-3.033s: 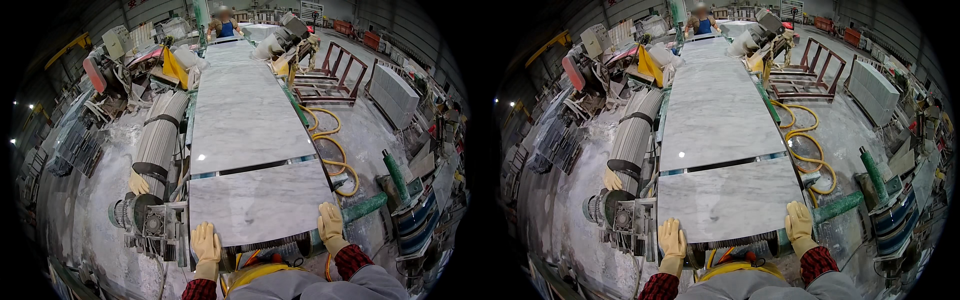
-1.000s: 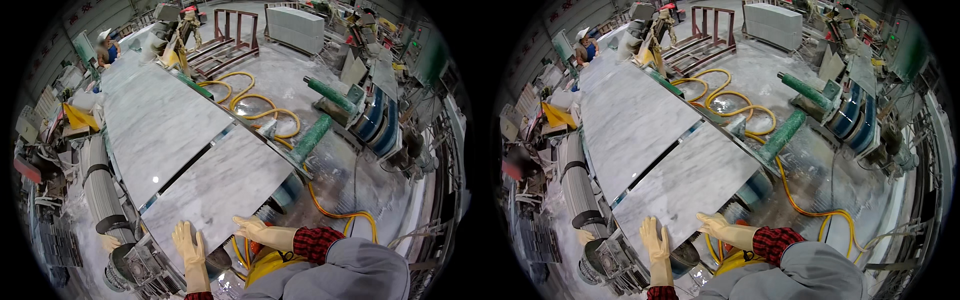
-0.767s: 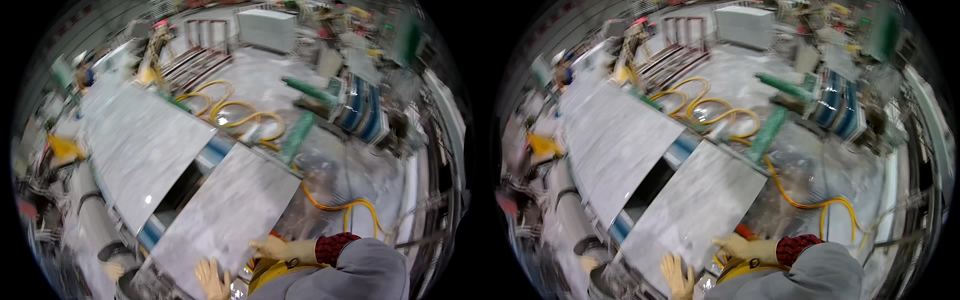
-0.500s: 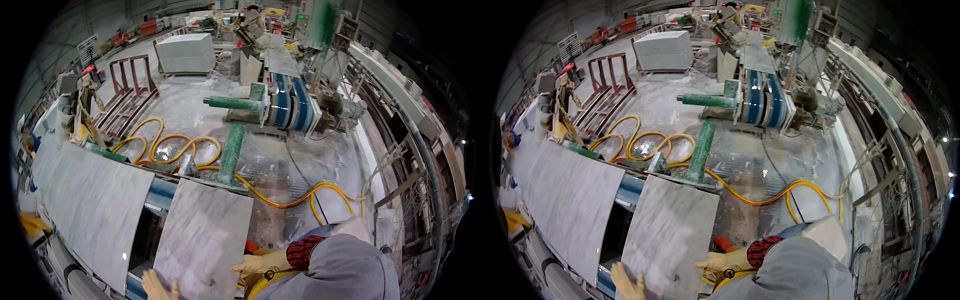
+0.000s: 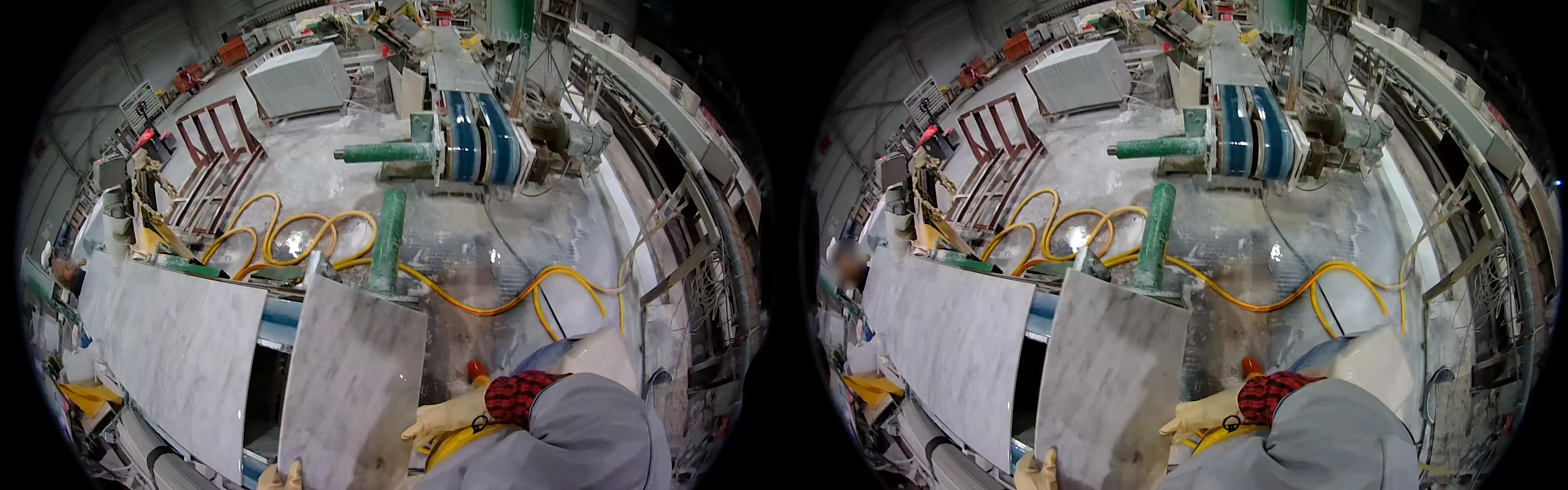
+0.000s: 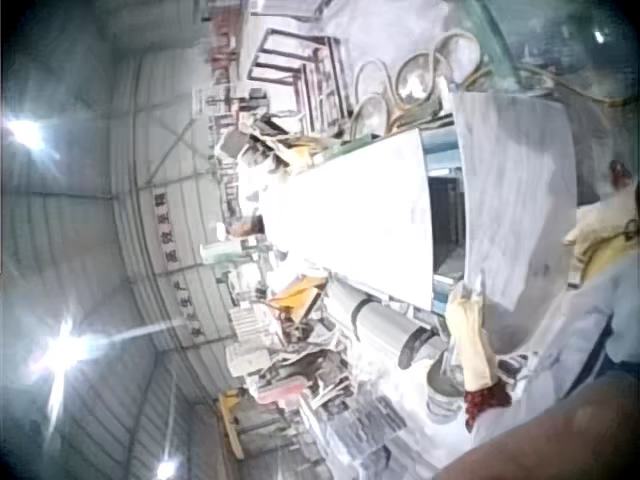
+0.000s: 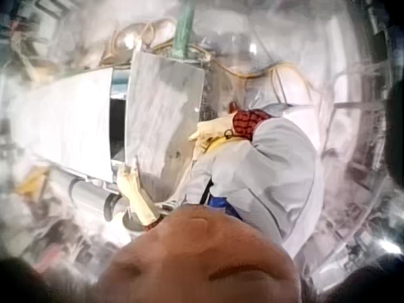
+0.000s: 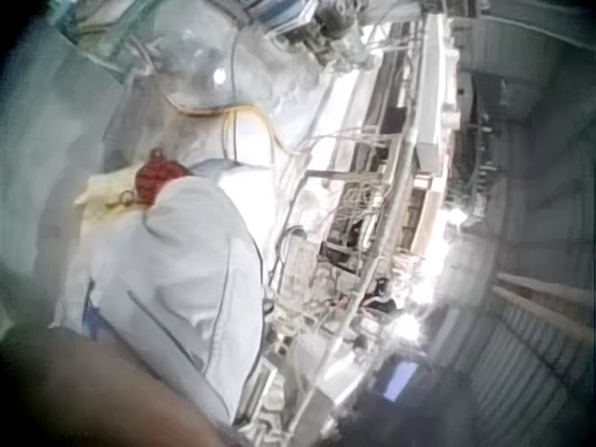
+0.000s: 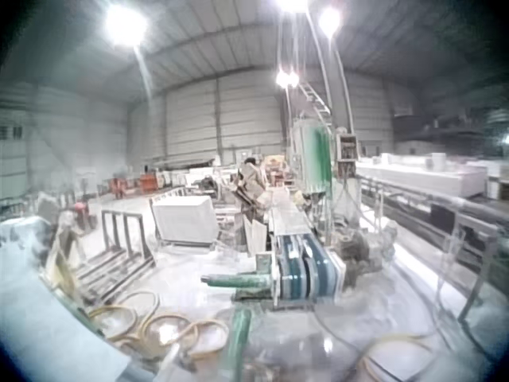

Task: The person repeatedly lifts and places large marble slabs onto a conveyor system in a factory. They wear gloves and handle the slabs one at a time, positioning them for processing by machinery.

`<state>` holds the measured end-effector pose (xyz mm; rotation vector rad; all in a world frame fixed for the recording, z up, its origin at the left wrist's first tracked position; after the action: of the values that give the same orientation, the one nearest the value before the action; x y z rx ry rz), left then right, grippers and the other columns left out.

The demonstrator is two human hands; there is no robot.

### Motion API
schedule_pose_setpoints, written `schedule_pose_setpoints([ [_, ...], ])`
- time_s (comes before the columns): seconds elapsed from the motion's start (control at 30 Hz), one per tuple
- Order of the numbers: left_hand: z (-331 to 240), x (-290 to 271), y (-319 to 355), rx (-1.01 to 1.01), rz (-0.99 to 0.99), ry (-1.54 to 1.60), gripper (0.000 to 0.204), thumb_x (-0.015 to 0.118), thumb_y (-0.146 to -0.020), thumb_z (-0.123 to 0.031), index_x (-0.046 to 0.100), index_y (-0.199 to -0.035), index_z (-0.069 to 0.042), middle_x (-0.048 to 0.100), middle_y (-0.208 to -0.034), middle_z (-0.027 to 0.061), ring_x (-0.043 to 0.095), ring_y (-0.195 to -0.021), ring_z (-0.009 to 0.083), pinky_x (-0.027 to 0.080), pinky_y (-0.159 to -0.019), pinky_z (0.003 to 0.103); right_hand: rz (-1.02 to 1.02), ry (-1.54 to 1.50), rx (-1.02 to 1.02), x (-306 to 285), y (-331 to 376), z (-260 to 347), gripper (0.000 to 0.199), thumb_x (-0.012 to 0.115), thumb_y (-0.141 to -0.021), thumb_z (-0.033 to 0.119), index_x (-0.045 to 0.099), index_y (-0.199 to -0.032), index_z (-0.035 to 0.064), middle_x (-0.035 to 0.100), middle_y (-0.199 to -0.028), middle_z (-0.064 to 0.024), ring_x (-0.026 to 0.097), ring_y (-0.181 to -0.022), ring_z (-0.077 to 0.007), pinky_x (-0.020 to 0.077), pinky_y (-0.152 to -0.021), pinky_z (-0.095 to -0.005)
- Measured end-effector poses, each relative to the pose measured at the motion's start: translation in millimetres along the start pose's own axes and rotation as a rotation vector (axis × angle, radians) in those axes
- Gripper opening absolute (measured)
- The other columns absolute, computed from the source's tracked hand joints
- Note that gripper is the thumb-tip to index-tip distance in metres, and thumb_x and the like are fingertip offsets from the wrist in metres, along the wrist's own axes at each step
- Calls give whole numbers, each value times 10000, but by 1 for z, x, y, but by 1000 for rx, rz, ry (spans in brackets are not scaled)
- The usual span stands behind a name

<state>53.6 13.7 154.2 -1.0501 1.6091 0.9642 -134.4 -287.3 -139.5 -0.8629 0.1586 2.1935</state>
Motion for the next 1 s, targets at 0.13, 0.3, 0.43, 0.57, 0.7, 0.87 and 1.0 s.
schedule_pose_setpoints([
  [0.13, -33, -34, 4, -112, -75, 31, 597, 809, -934, -579, 832, -1193, -42, 799, -1060, 242, 752, -987, 420, 578, -906, 484, -104, -30, 73, -39, 15, 8, 307, 712, -920, 194, 650, -1210, 118, 690, -970, -107, 678, -737, -247, 522, -615, -379],
  [0.3, -106, -35, -33, -158, -229, 166, 597, 794, -973, -554, 801, -1176, 7, 818, -926, 176, 730, -806, 391, 573, -790, 490, -540, -1095, 725, -141, 57, 6, 452, 863, -887, 448, 811, -882, 0, 786, -839, -126, 736, -774, -165, 603, -734, -309],
  [0.43, -230, -23, -70, -27, -395, 515, 455, 822, -957, -377, 672, -825, 32, 615, -699, 70, 531, -656, 177, 428, -612, 389, -698, -968, 845, -288, 121, 29, 473, 849, -906, 366, 805, -1095, -65, 823, -1015, -137, 770, -876, -233, 614, -841, -334],
  [0.57, -280, 53, -181, -18, -305, 547, 460, 808, -949, -403, 691, -810, 20, 615, -718, 22, 491, -666, 145, 418, -632, 365, -1118, -772, 634, -368, 213, -19, 515, 813, -962, 309, 739, -1335, -37, 793, -1249, -154, 752, -1072, -221, 586, -950, -327],
  [0.7, -433, 133, -223, 109, -88, 1163, 446, 690, -1094, -382, 719, -904, 21, 654, -790, -9, 506, -710, 119, 431, -654, 325, -1274, -914, 672, -450, 307, -40, 540, 780, -1004, 273, 658, -1444, -16, 744, -1283, -85, 686, -1161, -194, 535, -1006, -355],
  [0.87, -561, 240, -236, -32, 188, 1237, 524, 653, -1110, -483, 757, -966, 10, 699, -836, 18, 564, -745, 141, 473, -689, 340, -1609, -825, 1116, -511, 412, -31, 506, 773, -1006, 237, 657, -1445, 13, 750, -1272, -91, 702, -1147, -216, 551, -992, -368],
  [1.0, -613, 296, -232, -91, 307, 978, 578, 609, -1109, -550, 770, -1005, -5, 727, -878, 47, 609, -770, 161, 510, -730, 354, -1736, -970, 845, -490, 487, -78, 515, 802, -989, 244, 660, -1430, 17, 752, -1269, -109, 712, -1149, -227, 558, -996, -391],
])
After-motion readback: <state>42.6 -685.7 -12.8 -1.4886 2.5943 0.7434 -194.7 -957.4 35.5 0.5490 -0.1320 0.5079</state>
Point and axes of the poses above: each hand's wrist, its own y-axis away from the middle knuckle, its own x-axis out of the palm, z = x × y, the point moved 2 cm from there along -y, towards the middle knuckle
